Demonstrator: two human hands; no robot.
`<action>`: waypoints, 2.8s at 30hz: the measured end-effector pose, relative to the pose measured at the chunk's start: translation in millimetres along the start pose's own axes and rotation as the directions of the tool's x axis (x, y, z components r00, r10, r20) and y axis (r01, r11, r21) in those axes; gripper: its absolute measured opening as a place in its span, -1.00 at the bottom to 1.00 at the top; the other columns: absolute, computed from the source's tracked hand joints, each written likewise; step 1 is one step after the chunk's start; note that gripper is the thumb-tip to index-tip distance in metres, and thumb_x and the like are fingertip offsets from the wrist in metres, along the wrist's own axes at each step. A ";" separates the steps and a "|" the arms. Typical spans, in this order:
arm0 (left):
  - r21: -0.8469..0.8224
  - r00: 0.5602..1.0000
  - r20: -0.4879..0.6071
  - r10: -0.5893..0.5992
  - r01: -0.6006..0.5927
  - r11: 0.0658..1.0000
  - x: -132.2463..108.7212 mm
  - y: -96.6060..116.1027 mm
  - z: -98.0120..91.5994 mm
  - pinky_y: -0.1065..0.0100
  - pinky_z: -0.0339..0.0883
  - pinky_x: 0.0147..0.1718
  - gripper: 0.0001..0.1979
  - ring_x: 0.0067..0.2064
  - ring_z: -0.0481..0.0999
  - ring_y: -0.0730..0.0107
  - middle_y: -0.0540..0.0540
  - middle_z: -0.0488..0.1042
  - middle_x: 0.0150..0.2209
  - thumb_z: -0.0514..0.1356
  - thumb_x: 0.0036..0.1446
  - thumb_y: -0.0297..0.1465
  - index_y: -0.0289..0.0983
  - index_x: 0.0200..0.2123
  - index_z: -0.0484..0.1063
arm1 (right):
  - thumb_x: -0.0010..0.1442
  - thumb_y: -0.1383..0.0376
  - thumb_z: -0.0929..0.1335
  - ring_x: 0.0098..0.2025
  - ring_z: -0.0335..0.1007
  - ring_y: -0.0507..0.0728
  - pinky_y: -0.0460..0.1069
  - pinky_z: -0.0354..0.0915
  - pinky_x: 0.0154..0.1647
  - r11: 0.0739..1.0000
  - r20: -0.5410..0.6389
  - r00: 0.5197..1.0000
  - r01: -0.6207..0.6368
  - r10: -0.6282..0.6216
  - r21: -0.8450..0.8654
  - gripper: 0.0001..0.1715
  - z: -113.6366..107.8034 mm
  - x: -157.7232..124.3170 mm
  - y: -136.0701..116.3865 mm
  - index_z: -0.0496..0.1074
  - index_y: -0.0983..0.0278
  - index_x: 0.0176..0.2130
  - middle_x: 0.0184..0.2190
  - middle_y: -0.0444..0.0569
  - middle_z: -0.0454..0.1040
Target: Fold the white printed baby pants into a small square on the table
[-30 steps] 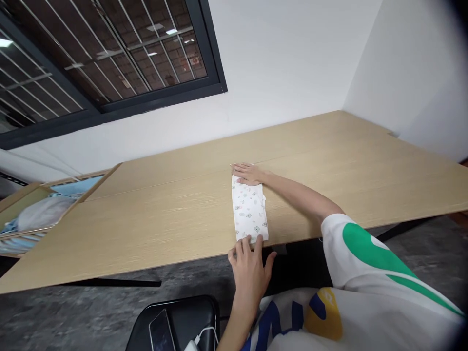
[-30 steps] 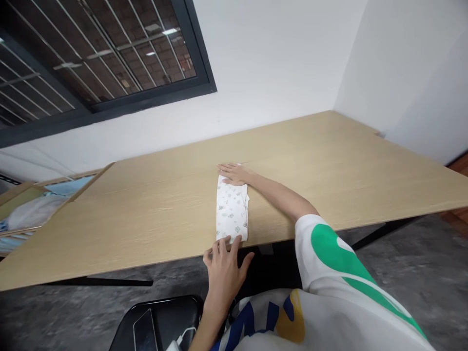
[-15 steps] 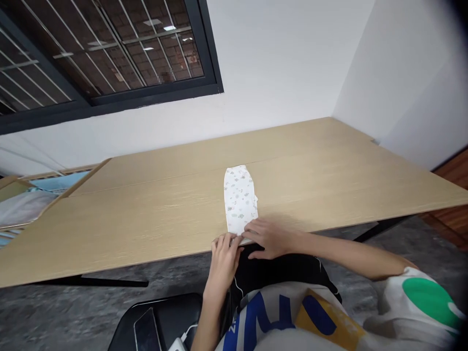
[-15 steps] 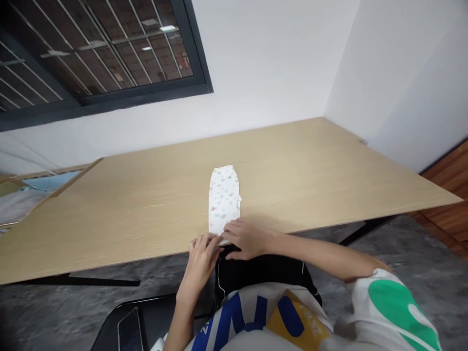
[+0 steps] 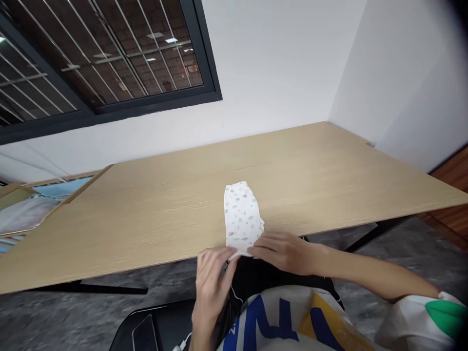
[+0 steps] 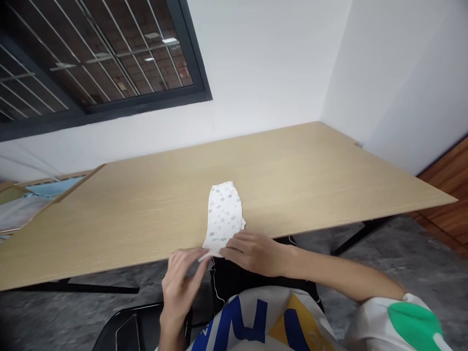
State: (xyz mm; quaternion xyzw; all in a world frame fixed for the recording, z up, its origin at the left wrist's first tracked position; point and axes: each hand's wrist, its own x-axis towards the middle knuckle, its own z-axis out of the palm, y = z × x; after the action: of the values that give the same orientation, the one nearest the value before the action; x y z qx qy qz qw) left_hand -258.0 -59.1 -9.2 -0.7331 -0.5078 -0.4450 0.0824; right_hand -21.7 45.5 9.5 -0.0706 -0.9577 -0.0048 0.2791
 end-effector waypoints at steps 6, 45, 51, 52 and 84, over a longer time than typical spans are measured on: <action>0.072 0.924 -0.354 -0.147 0.184 0.980 11.0 7.0 47.8 0.18 0.45 0.01 -0.80 -0.01 0.53 0.27 -0.13 0.48 -0.10 0.28 0.28 -0.50 -0.23 -0.04 0.46 | 0.51 0.29 0.23 -0.06 0.47 0.19 0.11 0.43 -0.01 0.974 -0.103 0.978 -0.166 0.183 0.153 -0.71 -12.4 45.5 63.1 0.51 0.26 0.04 -0.12 0.09 0.56; 0.541 0.927 0.183 -0.326 0.182 0.821 7.7 -17.5 124.4 -0.15 0.24 0.19 -0.53 0.24 0.41 -0.23 -0.49 0.51 0.14 0.11 0.40 -0.16 -0.40 0.11 0.56 | 0.54 0.07 0.17 0.54 -0.08 0.24 0.19 -0.05 0.53 0.922 0.336 0.941 -0.085 -0.050 0.377 -0.34 114.3 63.4 123.2 0.21 0.35 0.45 0.49 0.19 0.08; 0.560 0.913 0.199 -0.357 0.193 0.806 9.5 -15.4 124.5 -0.18 0.26 0.21 -0.54 0.36 0.30 -0.29 -0.45 0.37 0.31 0.10 0.41 -0.13 -0.26 0.18 0.52 | 0.54 0.00 0.13 0.57 -0.21 0.26 0.26 -0.22 0.55 0.932 0.408 0.911 -0.193 0.053 0.308 -0.29 122.5 58.3 154.2 0.14 0.25 0.48 0.52 0.10 -0.04; 0.557 0.910 0.201 -0.364 0.199 0.806 9.7 -15.3 124.7 -0.19 0.25 0.21 -0.53 0.38 0.28 -0.30 -0.44 0.33 0.34 0.10 0.40 -0.13 -0.24 0.21 0.50 | 0.53 -0.02 0.14 0.57 -0.23 0.25 0.26 -0.24 0.55 0.934 0.414 0.908 -0.207 0.072 0.292 -0.28 123.7 58.9 160.2 0.12 0.22 0.49 0.53 0.08 -0.07; 0.290 0.883 0.361 -0.300 0.199 0.936 50.9 -84.3 88.9 0.02 0.12 0.10 -0.80 0.00 0.50 0.12 -0.12 0.60 -0.07 0.08 0.43 -0.37 -0.15 -0.16 0.52 | 0.34 -0.07 0.38 0.06 0.46 0.37 0.28 0.31 0.14 0.952 0.265 0.922 -0.303 0.281 0.044 -0.42 68.8 21.2 141.0 0.50 0.33 0.07 0.05 0.23 0.54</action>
State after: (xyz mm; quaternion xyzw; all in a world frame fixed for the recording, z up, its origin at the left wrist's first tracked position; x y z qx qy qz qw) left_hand -271.9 65.7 -52.2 -0.7204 -0.6553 -0.2269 0.0084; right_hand -56.7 191.2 -41.5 -0.2009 -0.9636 0.0864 0.1536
